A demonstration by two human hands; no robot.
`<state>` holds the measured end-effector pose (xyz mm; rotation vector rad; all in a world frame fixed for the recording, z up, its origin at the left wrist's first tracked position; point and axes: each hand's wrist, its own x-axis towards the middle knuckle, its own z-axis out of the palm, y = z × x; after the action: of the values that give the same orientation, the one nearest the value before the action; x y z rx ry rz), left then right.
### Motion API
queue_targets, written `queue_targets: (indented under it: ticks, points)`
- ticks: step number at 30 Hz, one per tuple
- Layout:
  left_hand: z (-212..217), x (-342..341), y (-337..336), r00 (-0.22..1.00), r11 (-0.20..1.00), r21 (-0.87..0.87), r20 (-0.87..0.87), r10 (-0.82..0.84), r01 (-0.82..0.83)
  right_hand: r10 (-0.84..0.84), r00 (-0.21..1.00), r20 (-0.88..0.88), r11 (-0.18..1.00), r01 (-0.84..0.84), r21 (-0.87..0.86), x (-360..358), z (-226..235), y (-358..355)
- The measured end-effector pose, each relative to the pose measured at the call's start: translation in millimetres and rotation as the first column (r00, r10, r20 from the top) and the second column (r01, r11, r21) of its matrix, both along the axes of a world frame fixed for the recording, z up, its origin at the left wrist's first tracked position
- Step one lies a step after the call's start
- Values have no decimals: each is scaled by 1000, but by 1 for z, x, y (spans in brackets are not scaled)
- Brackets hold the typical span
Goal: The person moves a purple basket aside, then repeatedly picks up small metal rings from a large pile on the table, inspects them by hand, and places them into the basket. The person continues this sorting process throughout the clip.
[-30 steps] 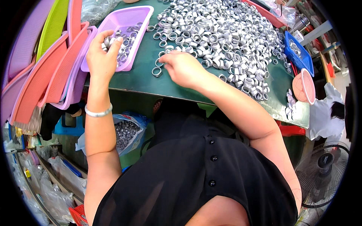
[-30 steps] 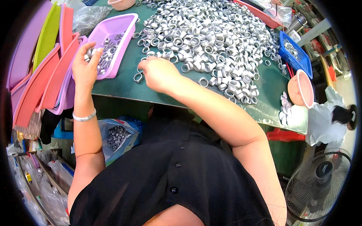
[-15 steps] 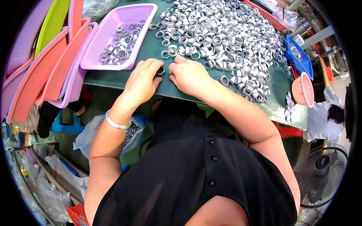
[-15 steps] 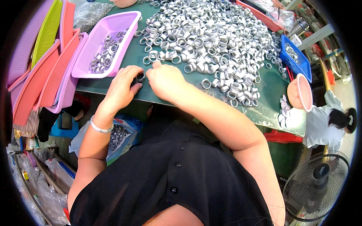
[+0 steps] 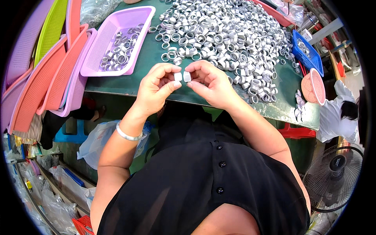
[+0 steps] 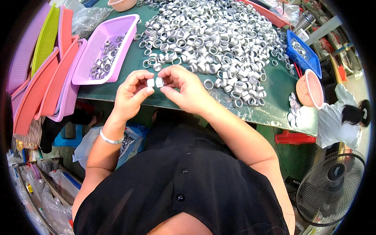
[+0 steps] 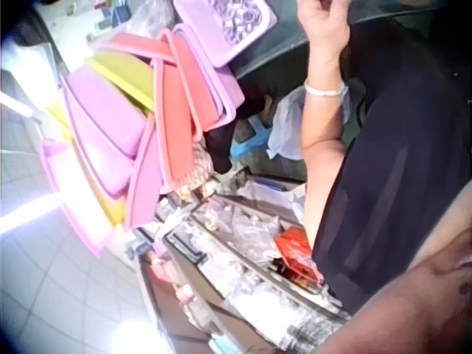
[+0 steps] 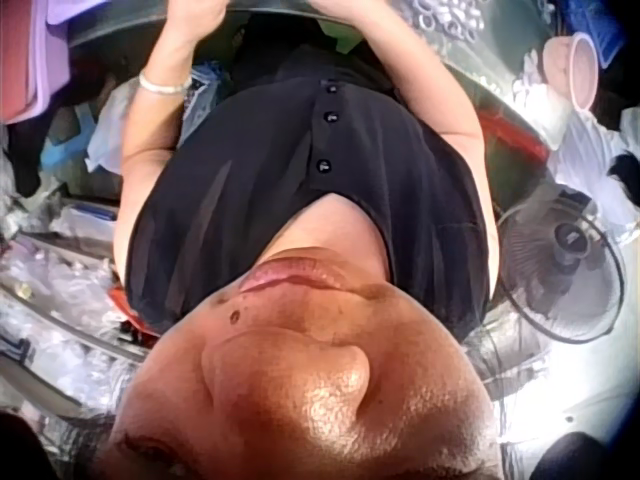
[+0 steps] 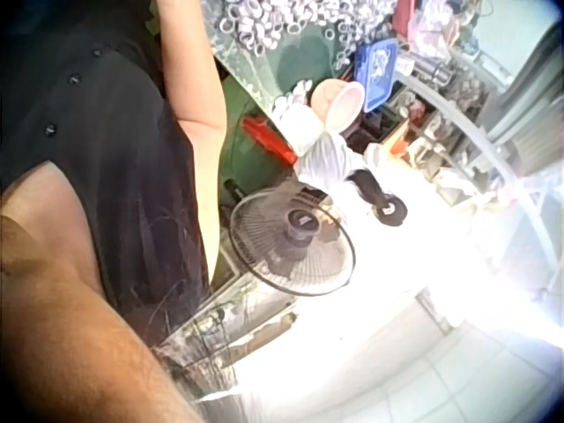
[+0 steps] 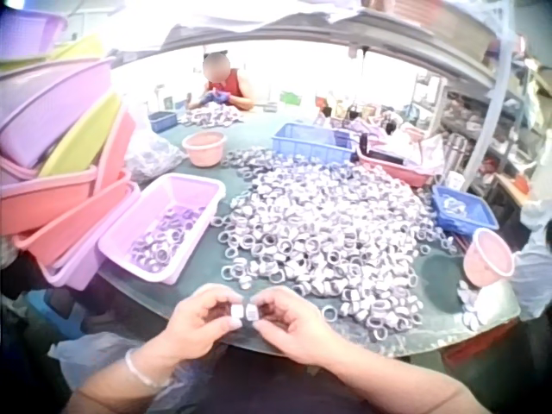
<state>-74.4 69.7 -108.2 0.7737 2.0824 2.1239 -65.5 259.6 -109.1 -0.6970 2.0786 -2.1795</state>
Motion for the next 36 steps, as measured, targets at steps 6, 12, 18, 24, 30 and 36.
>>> queue_targets:
  ticks: [6, 12, 18, 24, 30, 36]
  points:
    - [3, 5, 18, 997, 985, 159, 28, -74, 69, 10, 999, 52, 992, -3, -128, 13, 8, 9]
    - [13, 13, 28, 923, 982, 185, 372, -99, 30, 36, 950, 311, 992, 4, -126, 16, 17, 23]
    - [23, 13, 35, 667, 955, 295, 718, -198, -35, 235, 760, 606, 917, 34, -398, 15, 17, 31]
    - [25, 14, 36, 624, 946, 325, 741, -249, -8, 235, 741, 629, 910, 59, -411, 18, 20, 33]
    - [24, 18, 46, 541, 891, 452, 762, -357, -47, -127, 938, 322, 992, 120, 40, 32, 23, 29]
    - [10, 8, 49, 588, 923, 379, 762, -272, -64, -401, 878, -261, 792, 476, 382, 25, 8, 54]
